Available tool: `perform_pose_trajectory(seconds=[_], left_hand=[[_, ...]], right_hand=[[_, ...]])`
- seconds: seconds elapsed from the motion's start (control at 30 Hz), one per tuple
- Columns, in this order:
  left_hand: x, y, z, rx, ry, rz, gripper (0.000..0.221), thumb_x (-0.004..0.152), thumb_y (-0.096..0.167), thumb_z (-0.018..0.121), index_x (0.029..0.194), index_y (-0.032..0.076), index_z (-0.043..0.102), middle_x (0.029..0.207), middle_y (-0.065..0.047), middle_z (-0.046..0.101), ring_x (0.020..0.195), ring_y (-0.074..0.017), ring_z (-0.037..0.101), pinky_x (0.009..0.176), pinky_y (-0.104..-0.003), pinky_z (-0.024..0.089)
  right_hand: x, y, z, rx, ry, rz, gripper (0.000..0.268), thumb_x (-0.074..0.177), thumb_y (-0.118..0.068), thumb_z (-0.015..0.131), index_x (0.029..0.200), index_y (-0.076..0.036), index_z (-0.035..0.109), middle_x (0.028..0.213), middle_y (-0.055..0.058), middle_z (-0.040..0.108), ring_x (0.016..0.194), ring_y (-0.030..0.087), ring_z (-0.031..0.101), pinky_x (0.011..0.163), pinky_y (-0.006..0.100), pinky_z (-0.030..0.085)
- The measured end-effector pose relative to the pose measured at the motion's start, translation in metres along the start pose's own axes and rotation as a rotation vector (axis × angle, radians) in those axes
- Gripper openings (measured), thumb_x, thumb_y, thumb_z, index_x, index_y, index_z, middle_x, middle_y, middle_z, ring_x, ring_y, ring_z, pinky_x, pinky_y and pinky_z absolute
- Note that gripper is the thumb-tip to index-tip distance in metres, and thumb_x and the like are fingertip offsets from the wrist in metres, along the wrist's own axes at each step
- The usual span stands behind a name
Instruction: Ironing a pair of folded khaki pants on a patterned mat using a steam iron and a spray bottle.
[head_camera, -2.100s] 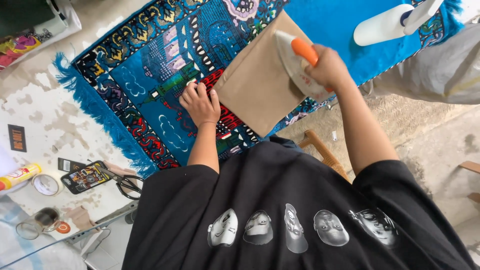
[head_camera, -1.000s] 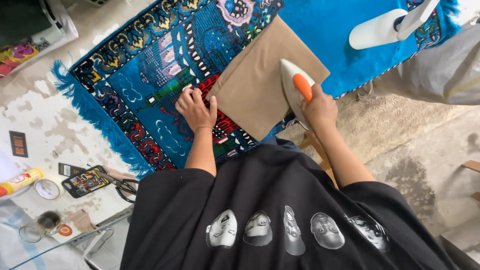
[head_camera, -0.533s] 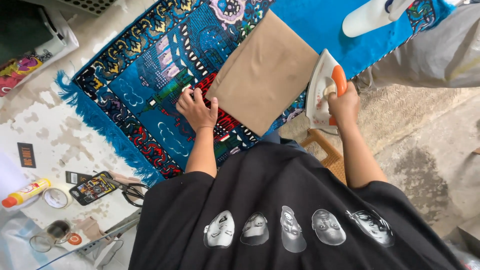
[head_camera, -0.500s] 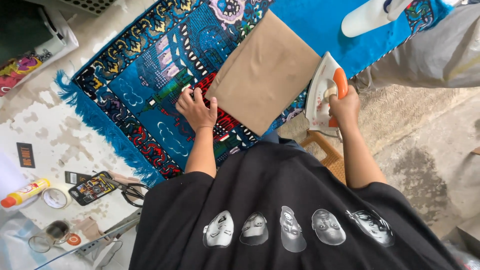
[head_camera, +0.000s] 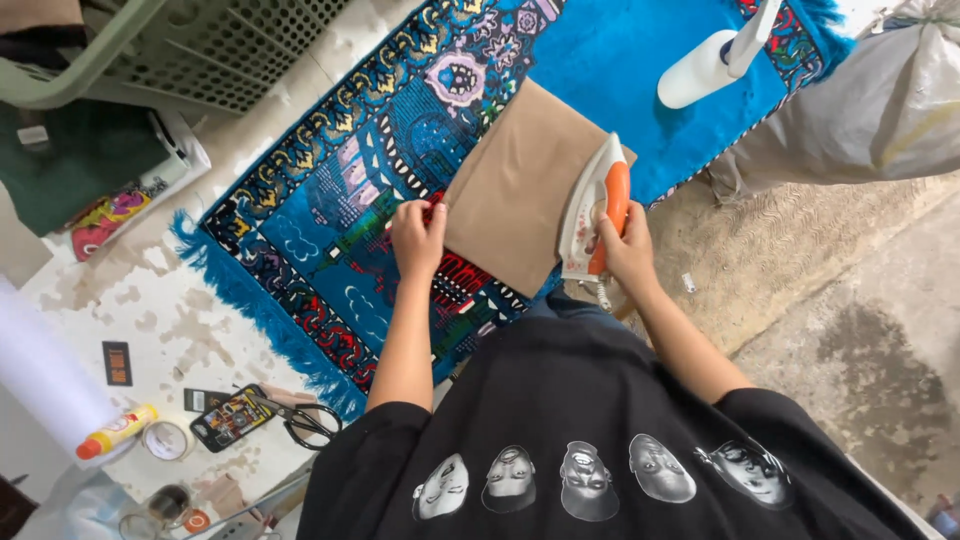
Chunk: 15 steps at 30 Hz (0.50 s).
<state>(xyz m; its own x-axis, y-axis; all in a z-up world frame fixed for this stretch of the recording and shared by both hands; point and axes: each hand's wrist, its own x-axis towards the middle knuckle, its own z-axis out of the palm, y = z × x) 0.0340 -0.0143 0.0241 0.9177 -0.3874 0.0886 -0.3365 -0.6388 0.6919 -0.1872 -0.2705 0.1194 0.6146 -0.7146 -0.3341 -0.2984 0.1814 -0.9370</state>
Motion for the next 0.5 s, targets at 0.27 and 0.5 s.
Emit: perform_pose_trajectory(seconds=[0.27, 0.5], left_hand=[[0.0, 0.022, 0.058, 0.369, -0.273, -0.04, 0.065, 0.089, 0.061, 0.064, 0.116, 0.003, 0.051, 0.104, -0.02, 0.06, 0.099, -0.0436, 0.063, 0.081, -0.055, 0.054], [-0.101, 0.034, 0.057, 0.279, -0.086, -0.059, 0.039, 0.102, 0.042, 0.056, 0.103, 0.003, 0.053, 0.087, -0.018, 0.061, 0.082, -0.0405, 0.066, 0.076, -0.049, 0.055]], right_hand=[[-0.017, 0.0, 0.017, 0.045, 0.006, 0.014, 0.034, 0.105, -0.011, 0.059, 0.132, 0.006, 0.046, 0.079, 0.018, 0.058, 0.052, 0.03, 0.066, 0.046, 0.04, 0.057], [-0.029, -0.001, -0.009, -0.109, 0.028, 0.026, 0.032, 0.107, -0.016, 0.06, 0.127, 0.006, 0.049, 0.078, 0.021, 0.063, 0.051, 0.032, 0.067, 0.044, 0.043, 0.057]])
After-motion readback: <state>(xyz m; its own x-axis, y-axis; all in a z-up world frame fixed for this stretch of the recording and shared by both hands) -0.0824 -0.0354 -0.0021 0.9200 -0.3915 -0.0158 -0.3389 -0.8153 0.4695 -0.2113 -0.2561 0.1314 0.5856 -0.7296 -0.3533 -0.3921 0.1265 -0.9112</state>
